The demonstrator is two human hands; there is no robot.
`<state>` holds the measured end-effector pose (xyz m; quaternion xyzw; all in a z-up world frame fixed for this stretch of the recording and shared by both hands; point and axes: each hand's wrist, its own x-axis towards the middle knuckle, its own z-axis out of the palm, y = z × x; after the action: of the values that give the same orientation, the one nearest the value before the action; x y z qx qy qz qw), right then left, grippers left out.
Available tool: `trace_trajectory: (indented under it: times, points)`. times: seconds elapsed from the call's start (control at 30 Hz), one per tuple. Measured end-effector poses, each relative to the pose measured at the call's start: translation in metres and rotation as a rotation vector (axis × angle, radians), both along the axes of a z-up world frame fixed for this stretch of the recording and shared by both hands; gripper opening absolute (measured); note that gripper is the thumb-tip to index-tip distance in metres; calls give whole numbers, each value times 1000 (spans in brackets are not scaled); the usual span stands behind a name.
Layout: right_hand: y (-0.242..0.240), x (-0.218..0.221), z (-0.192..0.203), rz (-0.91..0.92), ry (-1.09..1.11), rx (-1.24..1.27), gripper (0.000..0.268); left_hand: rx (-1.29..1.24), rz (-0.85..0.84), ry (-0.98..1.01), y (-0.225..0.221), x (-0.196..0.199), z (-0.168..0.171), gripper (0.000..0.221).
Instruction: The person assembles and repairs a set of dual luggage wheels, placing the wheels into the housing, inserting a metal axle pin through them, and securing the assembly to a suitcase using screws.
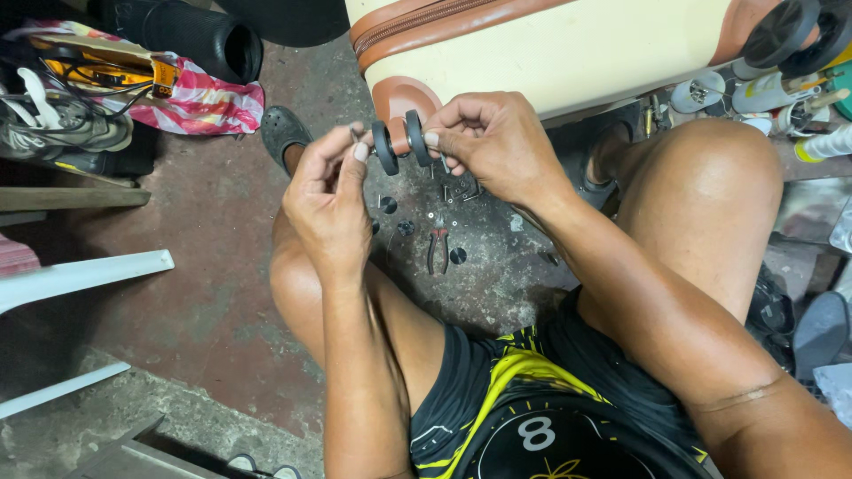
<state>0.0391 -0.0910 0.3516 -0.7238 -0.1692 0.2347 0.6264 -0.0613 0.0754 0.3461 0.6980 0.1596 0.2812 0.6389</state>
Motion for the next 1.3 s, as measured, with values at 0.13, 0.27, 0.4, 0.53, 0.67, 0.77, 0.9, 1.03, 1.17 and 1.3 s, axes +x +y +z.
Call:
trace_trajectory:
  times: [0.13, 0.27, 0.4, 0.53, 0.67, 0.77, 0.9, 1.03, 1.17, 1.3]
  points:
    - [0, -1, 1, 6, 1, -24, 8, 396, 102, 14, -5, -13, 8, 17]
    - [3, -1, -1, 8, 34, 16, 8, 297, 128, 196, -13, -21, 9, 20]
    - [0, -4, -5, -3, 14, 24, 7, -107, 57, 31, -12, -16, -1, 21]
    - [4, -4, -5, -5, 33, 36, 7, -217, -38, 45, 3, -15, -9, 26]
    - [2, 1, -3, 16, 19, -4, 8, -226, -79, 170, 9, -11, -11, 31]
    - [1, 3, 0, 35, 8, -21, 8, 199, 5, 241, 11, -7, -7, 14]
    - [1, 4, 5, 32, 63, -55, 8, 632, 60, 4, 10, -5, 1, 22]
    - [5, 3, 6, 23, 118, -23, 7, 328, 22, 93, 11, -3, 1, 21]
    - [2, 3, -1, 39, 51, -36, 8, -142, 2, 122, 13, 3, -17, 15]
    - [4, 6, 1, 47, 41, -30, 8, -294, -90, 28, 20, 10, -31, 42]
